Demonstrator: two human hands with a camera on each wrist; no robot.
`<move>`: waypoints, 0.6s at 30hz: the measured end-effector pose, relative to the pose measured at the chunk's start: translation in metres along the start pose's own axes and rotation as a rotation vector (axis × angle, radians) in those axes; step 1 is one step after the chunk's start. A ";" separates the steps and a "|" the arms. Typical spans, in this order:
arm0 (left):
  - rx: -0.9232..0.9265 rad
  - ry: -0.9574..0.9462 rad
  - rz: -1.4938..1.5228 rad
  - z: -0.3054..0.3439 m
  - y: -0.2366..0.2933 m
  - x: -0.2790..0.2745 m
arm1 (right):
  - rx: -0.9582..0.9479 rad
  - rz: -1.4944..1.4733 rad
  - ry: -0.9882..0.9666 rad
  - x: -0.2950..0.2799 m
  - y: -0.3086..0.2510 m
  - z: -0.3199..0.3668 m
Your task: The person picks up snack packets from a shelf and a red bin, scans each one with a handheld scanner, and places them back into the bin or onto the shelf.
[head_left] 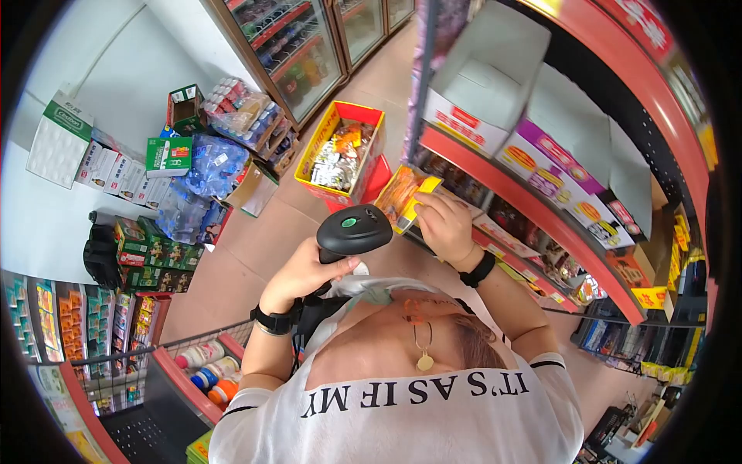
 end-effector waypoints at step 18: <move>-0.062 0.543 0.279 0.059 -0.055 -0.170 | 1.378 -0.499 -0.359 0.313 0.159 0.025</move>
Point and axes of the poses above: each hand's wrist, its own z-axis away from the middle knuckle, its own x-axis out of the palm, y = z × x, the point moved 3 cm from there along -z, towards the middle knuckle, and after that the axes turned 12 degrees about -x, right-handed, at the moved point
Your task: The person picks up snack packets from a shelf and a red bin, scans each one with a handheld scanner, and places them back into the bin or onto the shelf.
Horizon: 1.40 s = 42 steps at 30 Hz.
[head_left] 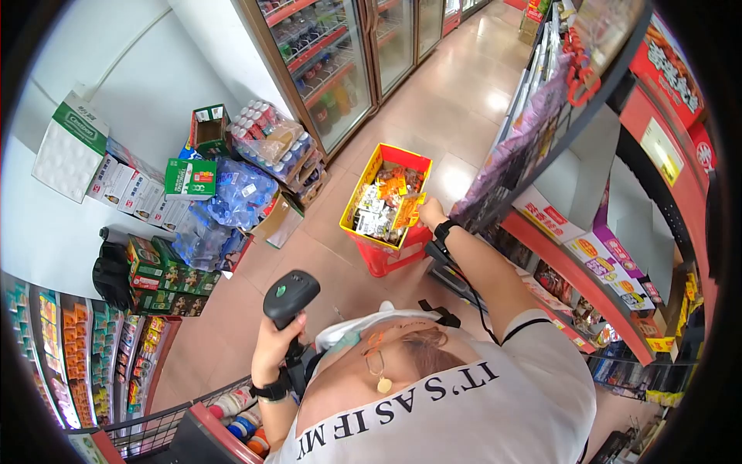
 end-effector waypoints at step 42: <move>0.136 -1.014 -0.566 0.055 -0.020 0.371 | -0.815 0.669 1.348 -0.521 -0.021 0.518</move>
Point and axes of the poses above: each hand's wrist, its own z-axis away from the middle knuckle, its own x-axis out of the palm, y = z × x, the point moved 3 cm from there along -z, towards the middle knuckle, and after that the axes turned 12 degrees about -x, right-handed, at the moved point
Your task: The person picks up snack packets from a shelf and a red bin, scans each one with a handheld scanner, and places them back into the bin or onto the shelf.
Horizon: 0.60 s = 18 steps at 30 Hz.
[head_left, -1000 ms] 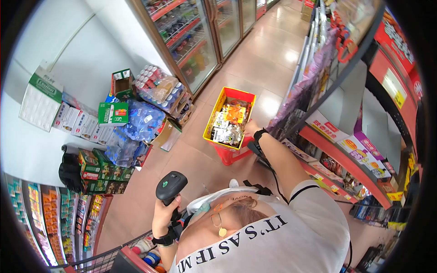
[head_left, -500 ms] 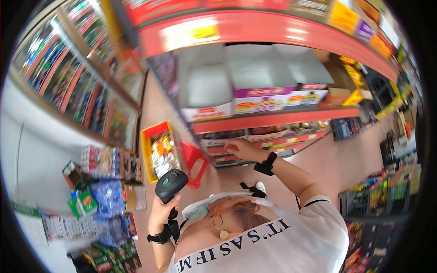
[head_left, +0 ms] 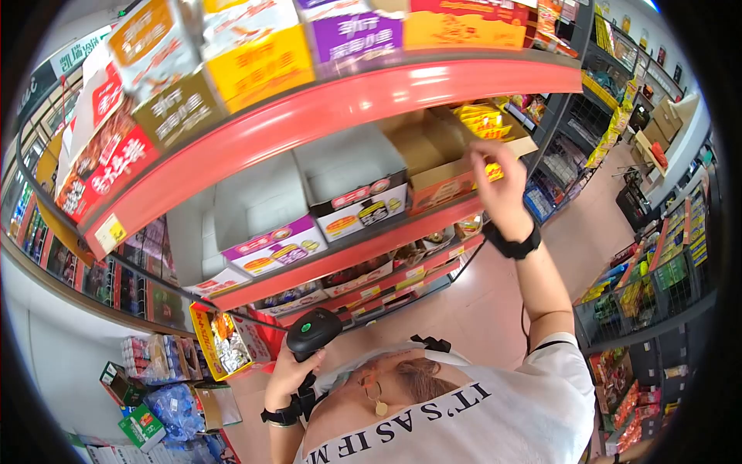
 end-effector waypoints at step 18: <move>-0.093 0.108 0.102 -0.001 -0.005 0.082 | -0.108 0.406 -0.691 -0.033 0.153 -0.029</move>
Point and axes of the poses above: each hand's wrist, its own z-axis away from the middle knuckle, its own x-axis out of the palm, y = z × x, the point moved 3 cm from there along -z, towards the middle knuckle, and after that the axes turned 12 degrees about -x, right-handed, at the moved point
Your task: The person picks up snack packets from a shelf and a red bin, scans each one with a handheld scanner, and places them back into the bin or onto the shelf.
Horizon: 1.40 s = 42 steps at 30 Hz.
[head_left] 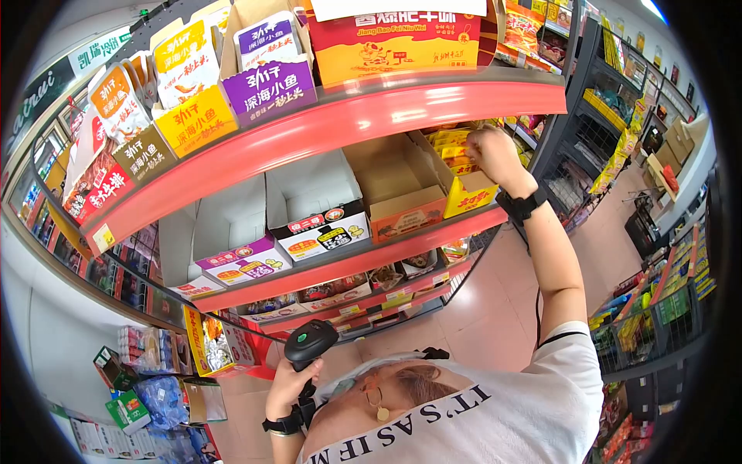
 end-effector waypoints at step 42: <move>0.062 0.128 0.026 0.071 -0.007 -0.018 | -0.857 -0.696 0.343 0.077 -0.331 0.024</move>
Point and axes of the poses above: each hand's wrist, its own z-axis away from the middle knuckle, its own x-axis out of the palm, y = z × x, the point moved 3 cm from there along -z, towards the middle knuckle, and after that the axes turned 12 degrees about -x, right-handed, at the moved point
